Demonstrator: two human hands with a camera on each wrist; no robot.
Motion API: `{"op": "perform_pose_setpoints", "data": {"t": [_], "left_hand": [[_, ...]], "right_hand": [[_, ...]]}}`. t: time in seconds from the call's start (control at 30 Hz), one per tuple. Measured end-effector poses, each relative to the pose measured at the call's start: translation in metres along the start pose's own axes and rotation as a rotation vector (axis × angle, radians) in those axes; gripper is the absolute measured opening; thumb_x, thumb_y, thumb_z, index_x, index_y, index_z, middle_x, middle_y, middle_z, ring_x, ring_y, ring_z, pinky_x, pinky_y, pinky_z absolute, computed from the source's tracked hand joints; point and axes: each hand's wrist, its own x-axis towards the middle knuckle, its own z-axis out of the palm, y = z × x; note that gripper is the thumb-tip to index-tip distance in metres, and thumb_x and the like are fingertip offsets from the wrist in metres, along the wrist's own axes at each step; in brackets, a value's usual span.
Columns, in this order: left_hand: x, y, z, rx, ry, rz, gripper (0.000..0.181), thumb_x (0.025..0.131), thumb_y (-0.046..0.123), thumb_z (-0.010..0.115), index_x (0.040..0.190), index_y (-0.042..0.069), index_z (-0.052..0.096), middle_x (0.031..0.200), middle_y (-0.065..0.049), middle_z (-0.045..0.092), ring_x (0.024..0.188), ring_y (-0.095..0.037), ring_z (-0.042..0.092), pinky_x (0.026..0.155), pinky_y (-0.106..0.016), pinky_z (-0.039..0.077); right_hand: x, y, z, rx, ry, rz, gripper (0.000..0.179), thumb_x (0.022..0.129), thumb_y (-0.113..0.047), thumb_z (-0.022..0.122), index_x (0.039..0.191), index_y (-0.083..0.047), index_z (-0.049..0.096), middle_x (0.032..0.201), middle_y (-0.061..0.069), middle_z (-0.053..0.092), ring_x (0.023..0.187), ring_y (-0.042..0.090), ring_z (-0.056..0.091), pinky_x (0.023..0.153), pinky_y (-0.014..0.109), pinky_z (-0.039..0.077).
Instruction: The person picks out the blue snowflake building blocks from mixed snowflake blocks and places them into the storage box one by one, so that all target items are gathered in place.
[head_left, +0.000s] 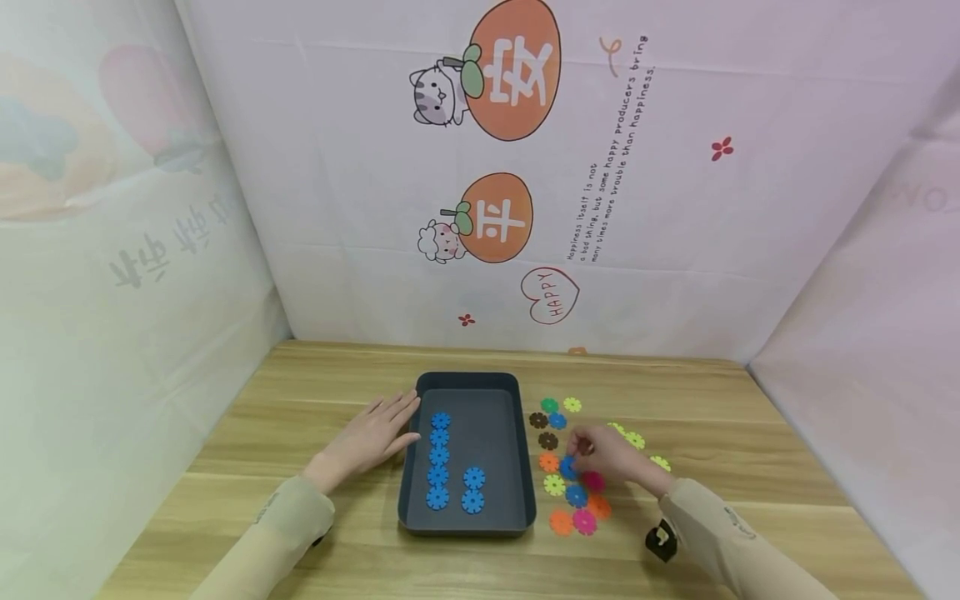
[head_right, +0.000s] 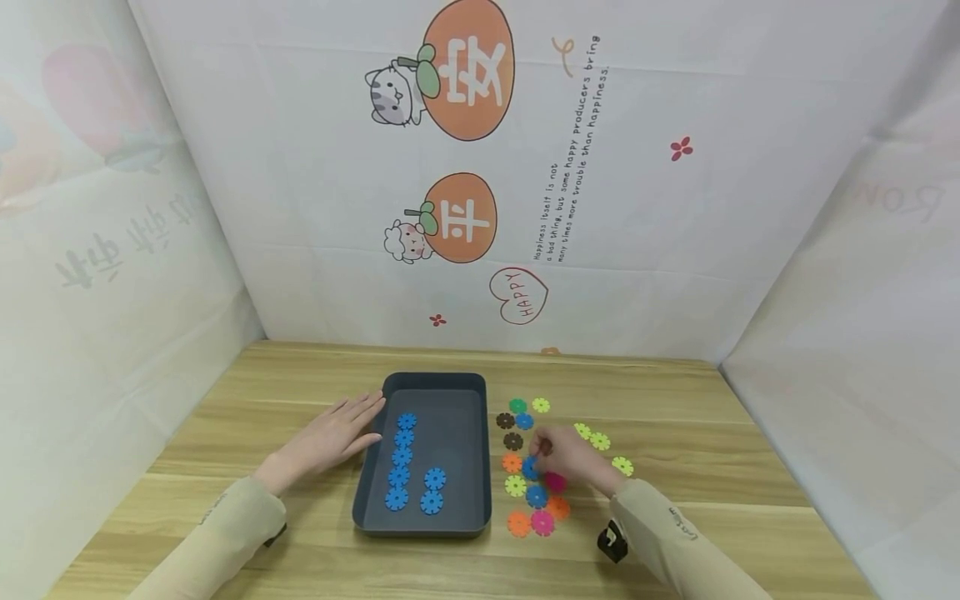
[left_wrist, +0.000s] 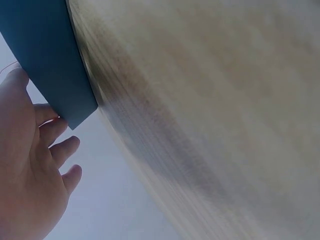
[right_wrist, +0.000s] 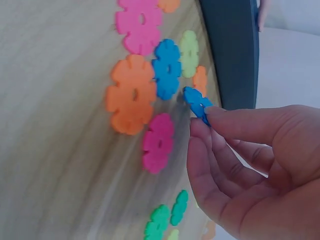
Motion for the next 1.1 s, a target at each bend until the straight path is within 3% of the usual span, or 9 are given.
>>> {"op": "perform_pose_setpoints", "data": {"t": [0.23, 0.53, 0.73, 0.9, 1.1], "left_hand": [[0.0, 0.0, 0.0, 0.006, 0.003, 0.004, 0.064, 0.104, 0.044, 0.045, 0.154, 0.003, 0.034, 0.161, -0.016, 0.032, 0.148, -0.037, 0.034, 0.122, -0.056, 0.028], [0.0, -0.001, 0.001, 0.007, 0.01, 0.004, 0.064, 0.105, 0.044, 0.044, 0.154, 0.003, 0.034, 0.161, -0.016, 0.033, 0.148, -0.037, 0.035, 0.121, -0.056, 0.029], [0.0, -0.001, 0.001, 0.006, 0.005, 0.004, 0.065, 0.104, 0.044, 0.044, 0.154, 0.004, 0.034, 0.161, -0.016, 0.032, 0.148, -0.037, 0.034, 0.121, -0.057, 0.028], [0.0, 0.0, 0.0, 0.005, 0.0, 0.002, 0.064, 0.104, 0.044, 0.045, 0.154, 0.004, 0.034, 0.161, -0.016, 0.032, 0.148, -0.037, 0.034, 0.122, -0.057, 0.028], [0.0, -0.001, 0.001, 0.008, -0.001, -0.001, 0.065, 0.104, 0.044, 0.045, 0.154, 0.004, 0.034, 0.162, -0.015, 0.032, 0.149, -0.037, 0.034, 0.122, -0.056, 0.027]], "right_hand": [[0.004, -0.007, -0.007, -0.001, 0.027, 0.007, 0.01, 0.081, 0.002, 0.063, 0.09, -0.004, 0.064, 0.088, 0.004, 0.067, 0.081, 0.014, 0.059, 0.065, 0.022, 0.05], [0.02, -0.036, -0.016, -0.022, 0.019, -0.063, 0.006, 0.088, -0.001, 0.065, 0.093, -0.004, 0.065, 0.087, 0.006, 0.069, 0.077, 0.013, 0.06, 0.062, 0.022, 0.049], [0.037, -0.051, -0.006, 0.033, -0.01, -0.082, 0.004, 0.089, -0.003, 0.066, 0.093, -0.003, 0.065, 0.085, 0.007, 0.069, 0.068, 0.016, 0.061, 0.06, 0.028, 0.053], [0.053, -0.064, 0.007, 0.061, -0.056, -0.106, 0.003, 0.09, -0.001, 0.065, 0.093, -0.002, 0.065, 0.085, 0.008, 0.069, 0.065, 0.015, 0.058, 0.055, 0.026, 0.051], [0.067, -0.075, 0.022, 0.068, -0.09, -0.115, 0.005, 0.089, 0.001, 0.068, 0.093, 0.001, 0.066, 0.083, 0.011, 0.069, 0.07, 0.017, 0.066, 0.064, 0.025, 0.058]]}}
